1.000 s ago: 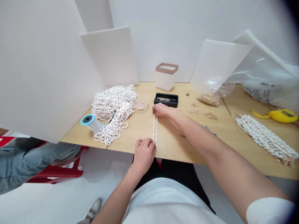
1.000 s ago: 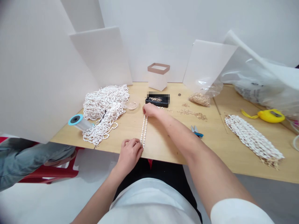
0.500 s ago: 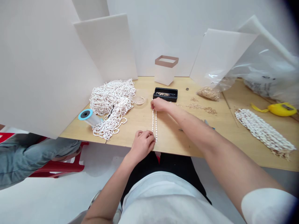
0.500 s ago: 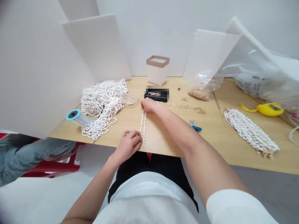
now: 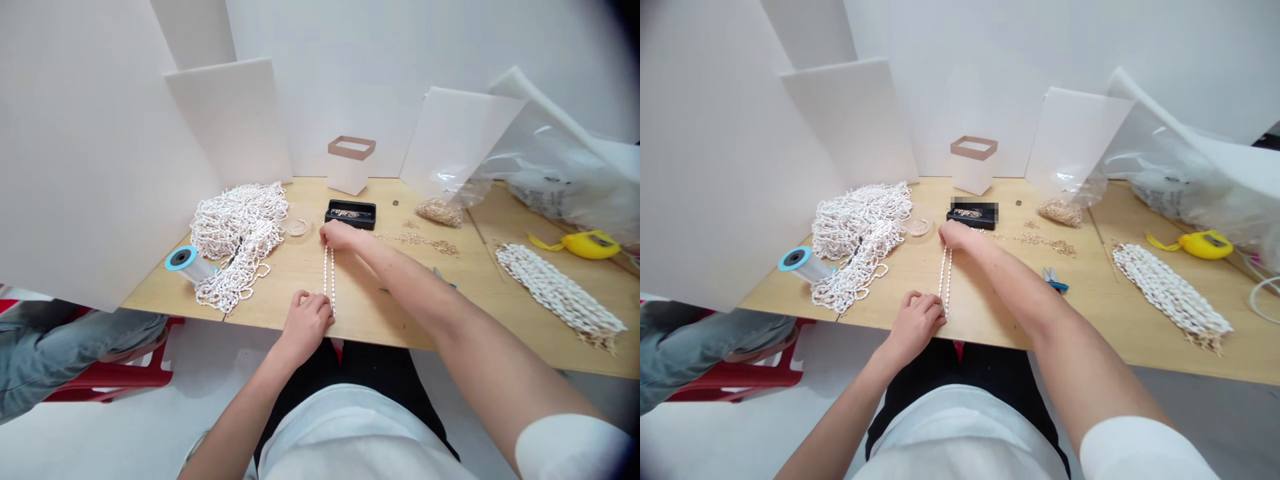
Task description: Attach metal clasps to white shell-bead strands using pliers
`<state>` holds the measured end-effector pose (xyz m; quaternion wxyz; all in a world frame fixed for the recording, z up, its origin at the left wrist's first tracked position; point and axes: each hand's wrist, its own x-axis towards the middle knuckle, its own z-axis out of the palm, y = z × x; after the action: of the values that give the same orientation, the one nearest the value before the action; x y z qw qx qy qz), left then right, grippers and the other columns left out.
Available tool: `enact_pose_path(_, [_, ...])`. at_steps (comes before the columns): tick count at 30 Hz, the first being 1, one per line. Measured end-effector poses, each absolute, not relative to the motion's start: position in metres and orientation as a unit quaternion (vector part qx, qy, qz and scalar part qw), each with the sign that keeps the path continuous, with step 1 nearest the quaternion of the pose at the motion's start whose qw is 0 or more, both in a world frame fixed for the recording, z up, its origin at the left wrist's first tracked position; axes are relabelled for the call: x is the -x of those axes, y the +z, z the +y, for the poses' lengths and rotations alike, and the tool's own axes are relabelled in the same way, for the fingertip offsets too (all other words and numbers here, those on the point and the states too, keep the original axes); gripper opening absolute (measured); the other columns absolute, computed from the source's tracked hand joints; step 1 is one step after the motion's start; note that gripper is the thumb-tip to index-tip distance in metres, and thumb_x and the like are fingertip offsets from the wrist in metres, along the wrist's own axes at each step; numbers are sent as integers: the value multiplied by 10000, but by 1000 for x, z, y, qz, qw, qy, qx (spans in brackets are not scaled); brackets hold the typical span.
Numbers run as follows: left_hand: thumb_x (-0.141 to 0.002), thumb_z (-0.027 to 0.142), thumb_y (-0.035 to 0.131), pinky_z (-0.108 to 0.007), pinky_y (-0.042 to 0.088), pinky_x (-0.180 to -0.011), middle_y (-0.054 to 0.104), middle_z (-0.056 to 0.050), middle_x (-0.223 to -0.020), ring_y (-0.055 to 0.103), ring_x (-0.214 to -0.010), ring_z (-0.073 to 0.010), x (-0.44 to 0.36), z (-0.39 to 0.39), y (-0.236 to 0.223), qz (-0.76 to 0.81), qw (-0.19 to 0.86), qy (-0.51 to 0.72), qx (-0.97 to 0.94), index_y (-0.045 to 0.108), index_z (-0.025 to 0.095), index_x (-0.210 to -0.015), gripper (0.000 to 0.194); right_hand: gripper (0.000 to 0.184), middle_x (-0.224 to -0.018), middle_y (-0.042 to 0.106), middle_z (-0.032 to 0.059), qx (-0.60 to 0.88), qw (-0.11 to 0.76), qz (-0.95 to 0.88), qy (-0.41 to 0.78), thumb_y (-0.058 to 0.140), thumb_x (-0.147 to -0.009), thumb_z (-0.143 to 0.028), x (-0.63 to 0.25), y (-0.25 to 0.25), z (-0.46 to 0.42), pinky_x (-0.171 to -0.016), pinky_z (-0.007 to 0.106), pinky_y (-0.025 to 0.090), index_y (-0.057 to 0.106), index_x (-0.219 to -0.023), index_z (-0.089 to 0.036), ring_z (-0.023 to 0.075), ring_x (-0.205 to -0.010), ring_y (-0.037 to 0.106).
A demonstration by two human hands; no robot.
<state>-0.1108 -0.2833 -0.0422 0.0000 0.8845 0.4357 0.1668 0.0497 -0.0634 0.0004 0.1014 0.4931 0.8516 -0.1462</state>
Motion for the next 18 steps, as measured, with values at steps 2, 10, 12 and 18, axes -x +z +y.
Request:
enact_pose_path(2, [-945, 228, 645, -412, 329, -989, 699, -23, -1021, 638, -908, -170, 113, -282, -43, 423, 1, 168, -890, 603, 180, -882, 89, 346, -1265, 635, 109, -493, 100, 851, -152, 639, -969, -365, -50, 2, -63, -909, 436, 569, 622, -1251, -166, 234, -1078, 651])
enact_pose_path(10, [-959, 232, 620, -417, 331, -982, 702, -23, -1020, 631, -899, -171, 114, -284, -40, 431, -13, 176, -885, 609, 186, -880, 92, 348, -1256, 639, 99, -498, 102, 842, -183, 636, -969, -372, -55, 7, -58, -891, 433, 576, 623, -1248, -163, 235, -1062, 655])
enact_pose_path(12, [-950, 210, 626, -421, 329, -987, 702, -28, -1033, 633, -910, -176, 114, -284, -39, 434, -6, 169, -885, 613, 185, -890, 67, 348, -1252, 640, 98, -501, 105, 839, -186, 637, -969, -372, -54, 8, -57, -887, 429, 578, 625, -1245, -162, 234, -1057, 656])
enact_pose_path(18, [-969, 243, 603, -404, 346, -969, 708, -28, -1035, 636, -918, -167, 117, -278, -41, 421, 43, 180, -888, 629, 193, -882, 103, 349, -1260, 637, 106, -500, 108, 841, -173, 642, -966, -368, -47, 11, -58, -899, 429, 573, 625, -1247, -161, 236, -1070, 653])
